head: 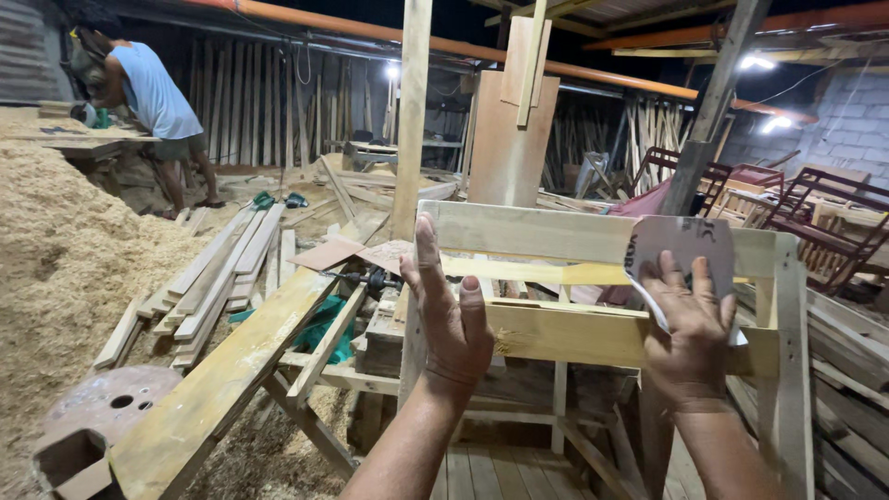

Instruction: The person sands a wooden bed frame with sheets of sandpaper, first rubbing the slatted base and side rails, then flipping attention to the headboard and rubbing its rails and edges by hand. They steady the frame with one hand while sanding with the other, working over different boards in turn.

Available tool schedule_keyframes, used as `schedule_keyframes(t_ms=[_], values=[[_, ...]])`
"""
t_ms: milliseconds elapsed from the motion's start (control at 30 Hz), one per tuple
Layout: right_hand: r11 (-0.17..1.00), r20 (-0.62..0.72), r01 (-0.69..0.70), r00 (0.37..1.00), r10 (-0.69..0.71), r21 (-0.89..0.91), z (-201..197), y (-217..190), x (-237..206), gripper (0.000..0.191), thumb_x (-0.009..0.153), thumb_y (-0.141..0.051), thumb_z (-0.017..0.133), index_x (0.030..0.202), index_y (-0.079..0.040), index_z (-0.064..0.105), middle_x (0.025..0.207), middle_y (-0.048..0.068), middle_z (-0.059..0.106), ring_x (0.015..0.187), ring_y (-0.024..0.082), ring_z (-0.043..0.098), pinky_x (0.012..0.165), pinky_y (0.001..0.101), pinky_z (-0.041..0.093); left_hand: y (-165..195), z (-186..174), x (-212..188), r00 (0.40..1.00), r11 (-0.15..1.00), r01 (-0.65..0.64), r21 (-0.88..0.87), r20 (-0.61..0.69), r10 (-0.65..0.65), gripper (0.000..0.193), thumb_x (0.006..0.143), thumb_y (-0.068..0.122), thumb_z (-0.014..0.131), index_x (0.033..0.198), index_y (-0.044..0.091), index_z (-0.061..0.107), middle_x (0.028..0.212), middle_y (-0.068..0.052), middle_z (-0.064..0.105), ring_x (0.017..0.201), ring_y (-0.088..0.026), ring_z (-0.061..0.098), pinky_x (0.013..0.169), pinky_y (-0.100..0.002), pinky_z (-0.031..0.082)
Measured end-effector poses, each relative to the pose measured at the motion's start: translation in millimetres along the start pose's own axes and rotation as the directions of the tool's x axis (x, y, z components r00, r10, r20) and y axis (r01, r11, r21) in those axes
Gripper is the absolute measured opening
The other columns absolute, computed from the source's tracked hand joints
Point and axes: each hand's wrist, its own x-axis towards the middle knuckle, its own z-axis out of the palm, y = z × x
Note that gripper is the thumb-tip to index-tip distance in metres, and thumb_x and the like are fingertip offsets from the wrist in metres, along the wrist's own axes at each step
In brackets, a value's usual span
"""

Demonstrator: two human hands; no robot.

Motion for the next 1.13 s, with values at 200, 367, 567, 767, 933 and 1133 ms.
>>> schedule_keyframes(t_ms=[200, 367, 567, 767, 933, 1133], values=[[1.0, -0.039, -0.004, 0.999, 0.003, -0.027, 16, -35, 0, 0.037, 0.096, -0.015, 0.062, 0.132, -0.016, 0.069, 0.148, 0.009, 0.061, 0.151, 0.032, 0.041, 0.119, 0.067, 0.025, -2, 10, 0, 0.999, 0.999, 0.014, 0.048, -0.044, -0.012, 0.073, 0.108, 0.042, 0.034, 0.167, 0.003, 0.016, 0.171, -0.024, 0.034, 0.162, -0.04, 0.033, 0.131, -0.067, -0.003], [0.97, -0.066, 0.109, 0.993, -0.097, 0.215, 36, -133, 18, 0.04, 0.101, -0.008, 0.052, 0.136, -0.02, 0.068, 0.153, 0.008, 0.051, 0.148, 0.035, 0.046, 0.125, 0.0538, 0.022, -3, 10, -2, 0.998, 0.999, -0.004, 0.036, -0.064, 0.007, 0.073, 0.108, 0.043, 0.034, 0.167, 0.003, 0.017, 0.171, -0.023, 0.035, 0.162, -0.04, 0.034, 0.132, -0.068, 0.001], [0.966, -0.064, 0.243, 0.969, -0.238, 0.085, 41, -137, 16, 0.027, 0.103, -0.026, 0.059, 0.124, -0.018, 0.073, 0.14, 0.008, 0.067, 0.144, 0.037, 0.049, 0.125, 0.0577, 0.013, -5, 5, 1, 1.0, 0.996, -0.005, 0.093, -0.006, 0.005, 0.07, 0.108, 0.038, 0.032, 0.166, 0.003, 0.016, 0.171, -0.024, 0.032, 0.16, -0.04, 0.035, 0.13, -0.07, 0.0], [0.994, -0.158, 0.102, 0.983, -0.094, 0.046, 11, -21, 11, 0.038, 0.09, -0.011, 0.058, 0.126, -0.013, 0.07, 0.143, 0.016, 0.062, 0.141, 0.04, 0.051, 0.119, 0.0622, 0.031, -3, 3, 1, 1.0, 0.989, -0.018, 0.147, 0.01, 0.017, 0.068, 0.107, 0.033, 0.034, 0.165, 0.002, 0.016, 0.171, -0.025, 0.032, 0.16, -0.041, 0.033, 0.13, -0.07, 0.002], [0.995, -0.089, -0.07, 0.993, 0.077, 0.074, -4, 44, 7, 0.035, 0.099, -0.022, 0.059, 0.133, -0.017, 0.069, 0.148, 0.013, 0.061, 0.15, 0.04, 0.041, 0.125, 0.0546, 0.026, -6, 5, 1, 1.0, 0.987, -0.021, 0.157, 0.004, 0.021, 0.068, 0.106, 0.029, 0.037, 0.164, 0.002, 0.017, 0.17, -0.024, 0.032, 0.159, -0.043, 0.033, 0.13, -0.068, 0.002], [0.988, -0.121, -0.036, 0.991, 0.055, 0.153, 8, 60, 0, 0.043, 0.112, -0.041, 0.057, 0.147, -0.017, 0.061, 0.159, 0.022, 0.051, 0.157, 0.041, 0.039, 0.134, 0.0519, 0.019, -13, 11, -6, 1.0, 0.983, 0.018, 0.183, 0.004, -0.019, 0.067, 0.107, 0.028, 0.039, 0.165, 0.004, 0.017, 0.172, -0.019, 0.032, 0.16, -0.039, 0.036, 0.131, -0.069, 0.001]])
